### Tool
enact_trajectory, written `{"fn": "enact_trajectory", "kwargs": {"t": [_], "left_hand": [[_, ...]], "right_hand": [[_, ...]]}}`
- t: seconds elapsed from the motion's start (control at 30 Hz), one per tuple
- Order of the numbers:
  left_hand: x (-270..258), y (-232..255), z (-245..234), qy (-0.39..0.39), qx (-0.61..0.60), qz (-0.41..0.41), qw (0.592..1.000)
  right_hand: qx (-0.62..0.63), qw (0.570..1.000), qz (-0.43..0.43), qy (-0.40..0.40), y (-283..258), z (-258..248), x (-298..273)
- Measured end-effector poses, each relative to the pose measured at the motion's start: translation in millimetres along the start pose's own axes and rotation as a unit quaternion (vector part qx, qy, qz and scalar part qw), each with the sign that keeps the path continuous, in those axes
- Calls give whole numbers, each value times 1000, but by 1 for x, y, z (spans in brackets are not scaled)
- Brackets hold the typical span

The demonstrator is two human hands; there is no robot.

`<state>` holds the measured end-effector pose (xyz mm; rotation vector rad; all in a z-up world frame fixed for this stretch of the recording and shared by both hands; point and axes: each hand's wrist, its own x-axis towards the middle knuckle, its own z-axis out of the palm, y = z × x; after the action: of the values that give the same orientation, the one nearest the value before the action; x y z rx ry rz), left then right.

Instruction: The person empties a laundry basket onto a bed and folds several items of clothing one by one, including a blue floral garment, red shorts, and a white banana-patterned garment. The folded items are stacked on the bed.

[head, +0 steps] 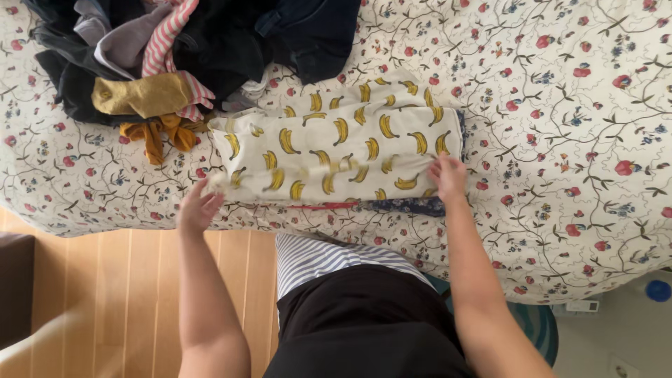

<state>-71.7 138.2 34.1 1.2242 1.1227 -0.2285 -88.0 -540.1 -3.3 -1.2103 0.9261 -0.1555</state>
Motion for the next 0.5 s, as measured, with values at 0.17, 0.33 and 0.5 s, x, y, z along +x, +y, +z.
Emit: {"fn": "enact_trajectory", "kwargs": {"t": [0.17, 0.33, 0.5], "left_hand": [[-45, -39, 58, 154, 390, 544, 727], [-76, -48, 117, 30, 617, 624, 478], [-89, -19, 124, -69, 650, 455, 605]], "right_hand": [[-453, 812, -366, -43, 18, 20, -17], [-631, 565, -530, -47, 4, 40, -46], [-545, 594, -505, -309, 10, 132, -87]]}}
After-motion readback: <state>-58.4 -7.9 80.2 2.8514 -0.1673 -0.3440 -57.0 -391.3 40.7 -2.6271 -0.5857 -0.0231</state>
